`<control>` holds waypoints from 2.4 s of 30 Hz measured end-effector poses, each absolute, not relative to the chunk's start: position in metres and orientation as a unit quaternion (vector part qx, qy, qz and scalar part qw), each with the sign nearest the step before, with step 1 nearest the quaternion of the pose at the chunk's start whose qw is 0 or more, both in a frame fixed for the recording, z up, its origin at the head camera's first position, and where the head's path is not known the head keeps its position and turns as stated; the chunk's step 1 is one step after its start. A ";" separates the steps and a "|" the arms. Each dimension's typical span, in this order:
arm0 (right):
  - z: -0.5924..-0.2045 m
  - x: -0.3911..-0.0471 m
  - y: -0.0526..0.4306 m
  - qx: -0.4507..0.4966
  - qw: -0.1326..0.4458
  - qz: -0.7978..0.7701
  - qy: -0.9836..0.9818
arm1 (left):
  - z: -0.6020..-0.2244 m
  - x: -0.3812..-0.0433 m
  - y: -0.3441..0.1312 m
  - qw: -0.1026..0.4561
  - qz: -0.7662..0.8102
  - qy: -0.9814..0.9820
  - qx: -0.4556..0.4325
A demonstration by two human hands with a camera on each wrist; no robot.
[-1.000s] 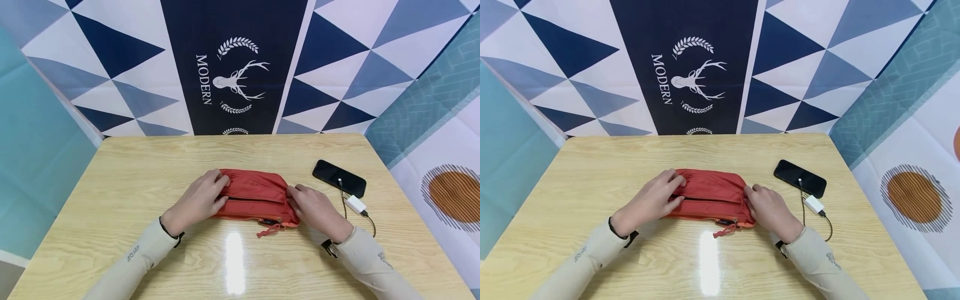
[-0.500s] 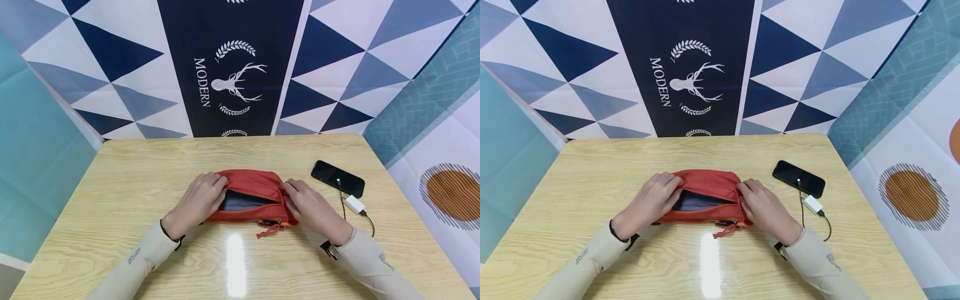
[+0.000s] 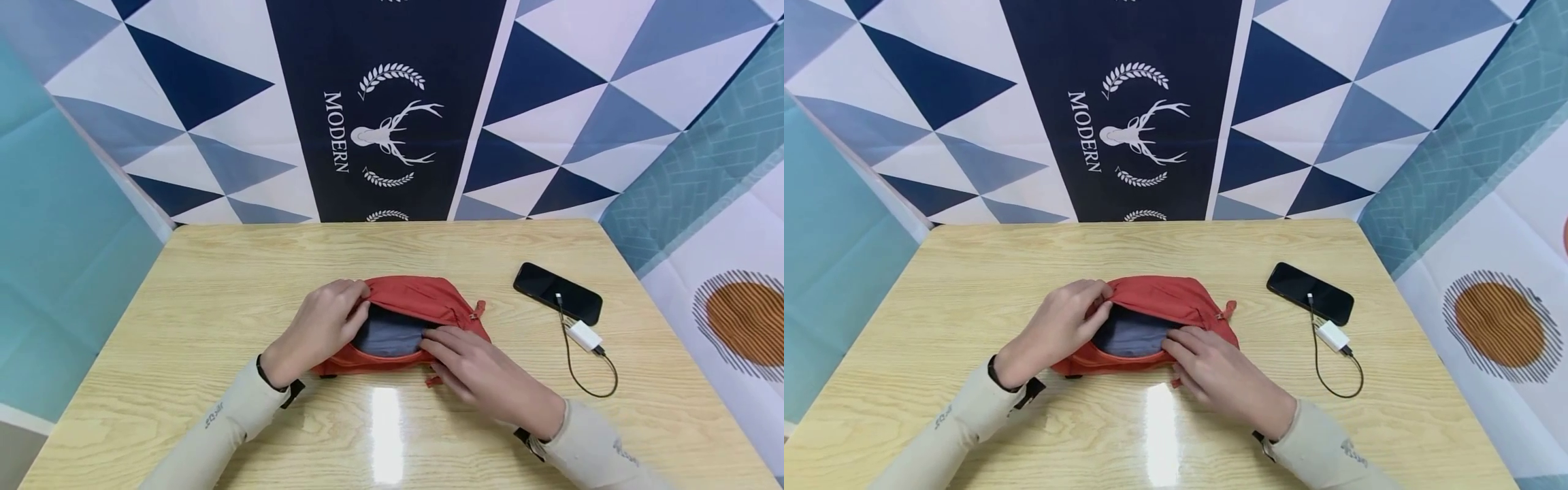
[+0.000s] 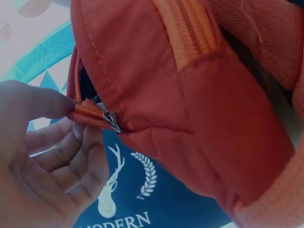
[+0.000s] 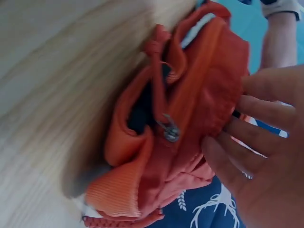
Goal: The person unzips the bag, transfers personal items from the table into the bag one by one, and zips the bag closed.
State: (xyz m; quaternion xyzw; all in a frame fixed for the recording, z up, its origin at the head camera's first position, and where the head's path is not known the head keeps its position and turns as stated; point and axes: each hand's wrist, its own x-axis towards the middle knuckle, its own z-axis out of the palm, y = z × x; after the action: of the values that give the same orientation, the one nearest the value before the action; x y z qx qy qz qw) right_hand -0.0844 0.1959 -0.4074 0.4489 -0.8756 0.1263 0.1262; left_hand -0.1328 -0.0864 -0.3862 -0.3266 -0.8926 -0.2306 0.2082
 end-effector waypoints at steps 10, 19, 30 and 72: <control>-0.422 -0.096 0.199 0.434 0.115 0.079 -0.890 | -0.378 -0.131 -0.089 0.195 -0.307 -0.891 -0.271; -0.432 -0.105 0.206 0.421 0.087 0.114 -0.896 | -0.374 -0.131 -0.091 0.168 -0.319 -0.894 -0.265; -0.403 -0.112 0.219 0.391 0.106 0.210 -0.890 | -0.375 -0.133 -0.094 0.123 -0.271 -0.910 -0.288; -0.413 -0.187 0.432 0.147 -0.118 0.220 -0.957 | -0.372 -0.130 -0.097 0.149 -0.229 -0.909 -0.316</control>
State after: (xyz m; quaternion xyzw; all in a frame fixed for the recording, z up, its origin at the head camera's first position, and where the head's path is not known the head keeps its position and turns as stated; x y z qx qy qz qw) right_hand -0.1866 0.4321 -0.4134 0.1475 -0.9570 0.2198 -0.1184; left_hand -0.1303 -0.0969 -0.3722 -0.3158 -0.9088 -0.2287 0.1485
